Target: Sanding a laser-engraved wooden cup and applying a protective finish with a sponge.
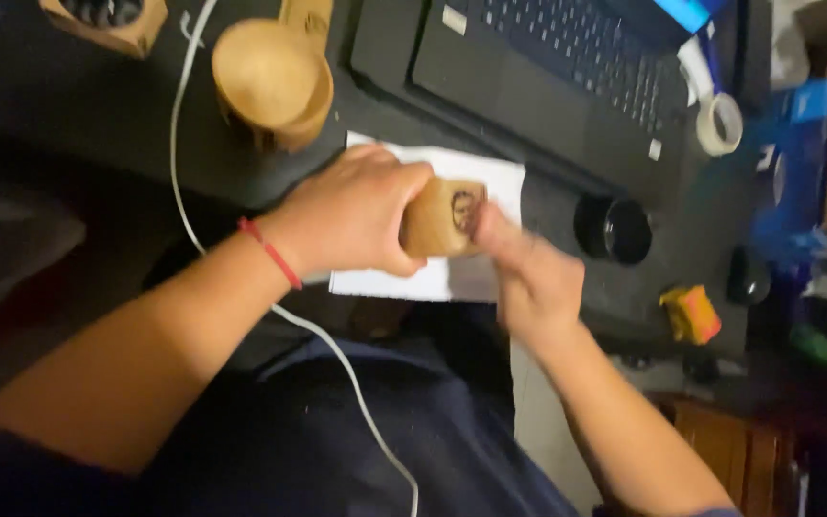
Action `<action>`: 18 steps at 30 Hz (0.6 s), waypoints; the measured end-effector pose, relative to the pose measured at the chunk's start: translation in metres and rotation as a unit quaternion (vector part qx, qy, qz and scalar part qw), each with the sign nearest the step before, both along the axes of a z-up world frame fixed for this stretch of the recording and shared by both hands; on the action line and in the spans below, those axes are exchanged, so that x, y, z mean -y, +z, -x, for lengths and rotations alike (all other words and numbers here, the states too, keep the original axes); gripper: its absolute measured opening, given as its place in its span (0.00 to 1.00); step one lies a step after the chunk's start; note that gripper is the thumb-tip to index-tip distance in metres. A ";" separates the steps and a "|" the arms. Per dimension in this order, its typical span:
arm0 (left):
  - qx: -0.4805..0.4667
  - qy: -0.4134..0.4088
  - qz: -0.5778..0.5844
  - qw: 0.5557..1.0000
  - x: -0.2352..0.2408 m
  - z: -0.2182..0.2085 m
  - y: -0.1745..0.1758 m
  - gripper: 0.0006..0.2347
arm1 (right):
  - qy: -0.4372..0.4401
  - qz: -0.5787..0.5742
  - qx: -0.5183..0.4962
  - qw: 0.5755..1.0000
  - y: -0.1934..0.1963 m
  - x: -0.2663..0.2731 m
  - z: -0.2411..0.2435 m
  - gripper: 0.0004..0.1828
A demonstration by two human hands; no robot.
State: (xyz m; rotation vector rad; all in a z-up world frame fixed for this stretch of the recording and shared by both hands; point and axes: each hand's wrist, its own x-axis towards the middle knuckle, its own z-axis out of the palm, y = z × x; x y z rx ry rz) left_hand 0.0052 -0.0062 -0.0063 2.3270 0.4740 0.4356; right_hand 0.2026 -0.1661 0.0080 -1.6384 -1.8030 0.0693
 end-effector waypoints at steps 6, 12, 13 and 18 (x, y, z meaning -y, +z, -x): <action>-0.016 0.004 0.021 1.000 0.000 0.001 0.003 0.25 | 0.018 -0.052 -0.177 0.983 -0.009 0.016 0.027 0.14; -0.028 0.010 0.003 1.000 0.000 0.001 0.005 0.26 | -0.023 -0.026 -0.087 0.996 -0.003 0.026 0.023 0.10; -0.026 0.016 -0.004 1.000 -0.008 -0.001 0.006 0.26 | -0.016 -0.032 -0.085 0.996 -0.002 0.010 0.014 0.10; -0.025 0.023 -0.018 0.999 -0.004 0.001 0.004 0.26 | 0.002 0.005 -0.081 0.997 0.001 0.003 0.004 0.12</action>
